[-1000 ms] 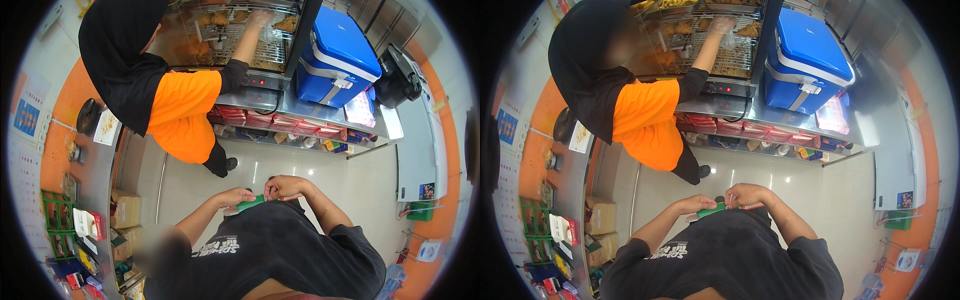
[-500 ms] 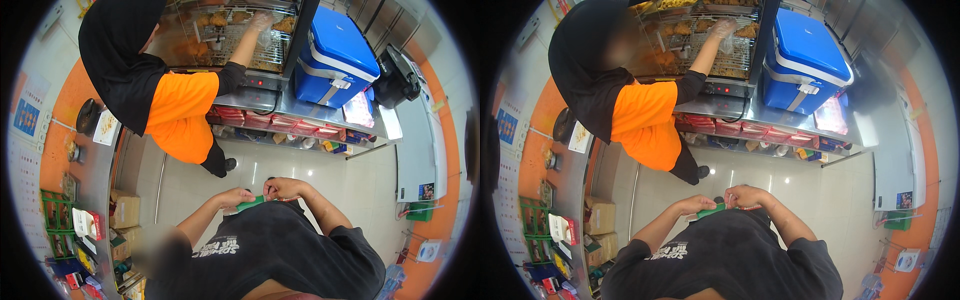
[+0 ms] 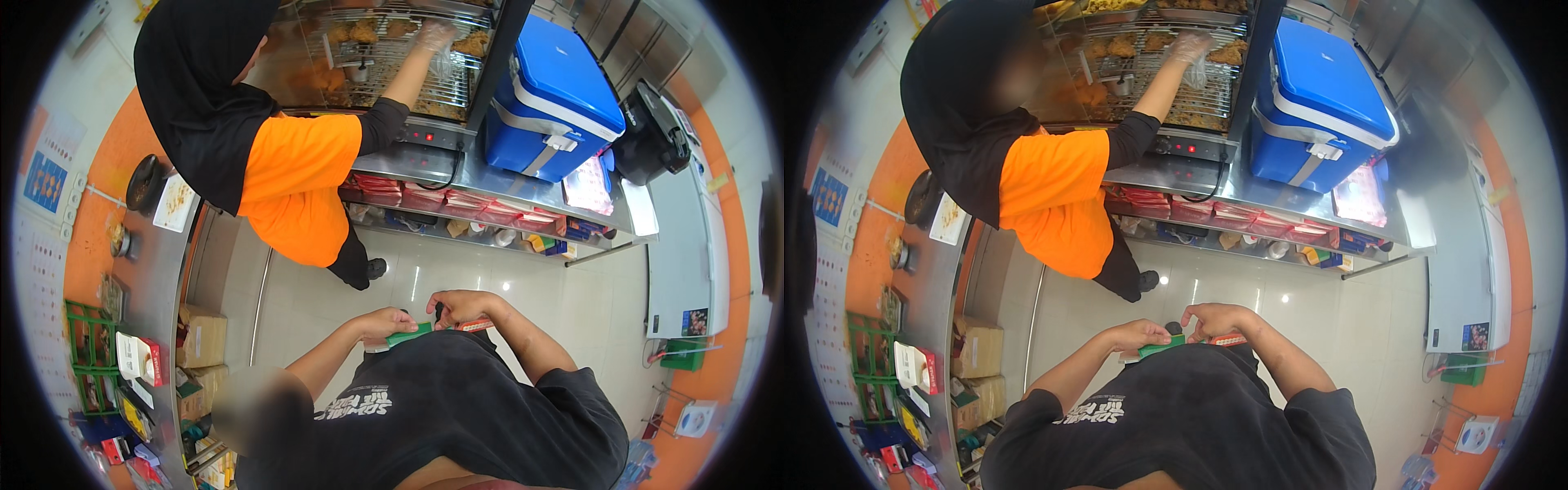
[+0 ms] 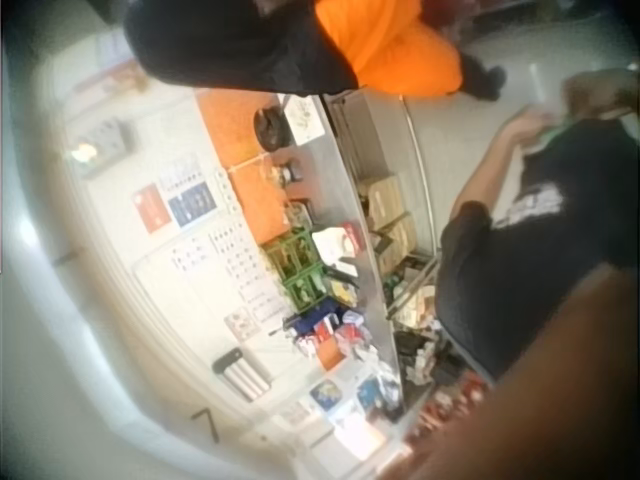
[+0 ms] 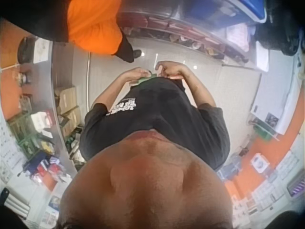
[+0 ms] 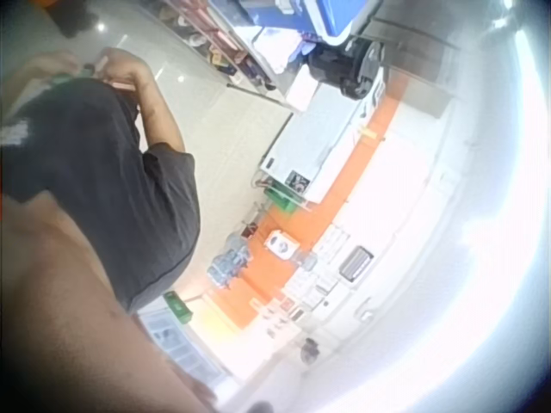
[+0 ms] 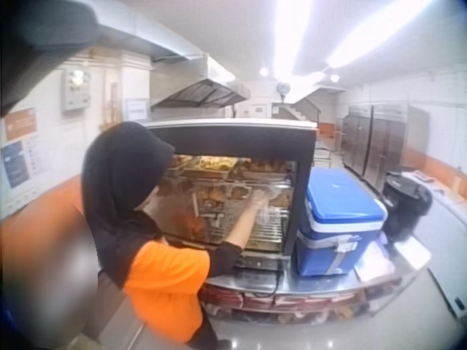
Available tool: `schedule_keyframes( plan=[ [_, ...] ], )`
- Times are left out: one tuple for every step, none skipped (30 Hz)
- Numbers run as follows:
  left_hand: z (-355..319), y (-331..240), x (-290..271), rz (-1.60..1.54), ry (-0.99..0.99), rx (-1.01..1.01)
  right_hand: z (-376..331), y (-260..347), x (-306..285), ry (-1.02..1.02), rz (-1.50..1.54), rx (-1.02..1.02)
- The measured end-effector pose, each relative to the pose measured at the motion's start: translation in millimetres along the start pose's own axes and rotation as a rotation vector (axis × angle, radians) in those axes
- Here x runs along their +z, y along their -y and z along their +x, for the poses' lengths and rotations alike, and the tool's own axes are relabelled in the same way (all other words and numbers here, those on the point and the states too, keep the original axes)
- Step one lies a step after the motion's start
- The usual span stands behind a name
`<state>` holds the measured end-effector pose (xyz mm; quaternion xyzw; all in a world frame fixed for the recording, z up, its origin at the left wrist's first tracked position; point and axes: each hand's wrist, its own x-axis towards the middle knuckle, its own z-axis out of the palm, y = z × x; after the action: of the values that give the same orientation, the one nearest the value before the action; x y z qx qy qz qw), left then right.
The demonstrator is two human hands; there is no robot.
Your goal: The person sits at a counter and folds flat white cardboard sheets into small rectangular boxes. They apply adhesive tape to secure the edges and stack the finished boxes on the counter. A coworker in an orange shirt is visible in the background, occasionally handling food items.
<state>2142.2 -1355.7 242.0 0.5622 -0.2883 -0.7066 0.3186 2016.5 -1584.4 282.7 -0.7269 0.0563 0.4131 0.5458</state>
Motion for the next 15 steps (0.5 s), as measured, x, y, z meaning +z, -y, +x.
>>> schedule_keyframes(
  plan=[
    [1,2,0,0.0,-0.006,0.003,0,3,-1,0.008,0.012,0.007],
    [3,6,-1,0.001,-0.013,0.007,0,5,-2,0.011,0.006,0.01],
    [2,5,-1,0.002,-0.017,0.01,-1,6,-2,0.013,0.002,0.014],
    [2,4,0,-0.013,-0.017,0.008,-1,7,-2,0.016,-0.002,0.018],
    [1,3,0,-0.027,-0.016,0.007,0,5,-3,0.021,-0.007,0.01],
    [-2,0,1,-0.042,-0.016,0.005,2,4,-3,0.027,-0.01,0.001],
    [-3,-2,2,-0.064,-0.011,-0.003,3,3,-3,0.034,-0.014,-0.007],
    [-4,-5,2,-0.087,-0.006,-0.011,3,2,-3,0.035,-0.005,0.002],
    [-6,-6,2,-0.113,-0.006,-0.021,2,5,-3,0.042,0.001,0.007],
    [-6,-7,2,-0.068,-0.014,-0.025,3,7,-3,0.049,0.008,0.013],
    [-6,-8,1,-0.023,-0.023,-0.03,4,5,-2,0.056,0.021,0.016],
    [-4,-10,1,0.024,-0.03,-0.033,6,2,-3,0.06,0.034,0.019],
    [-4,-10,1,0.015,-0.025,-0.038,7,-1,-3,0.064,0.048,0.023],
    [-4,-10,1,0.007,-0.02,-0.044,9,-3,-3,0.077,0.041,0.023],
    [-3,-9,0,-0.002,-0.015,-0.05,9,-3,-3,0.088,0.035,0.023]
  ],
)
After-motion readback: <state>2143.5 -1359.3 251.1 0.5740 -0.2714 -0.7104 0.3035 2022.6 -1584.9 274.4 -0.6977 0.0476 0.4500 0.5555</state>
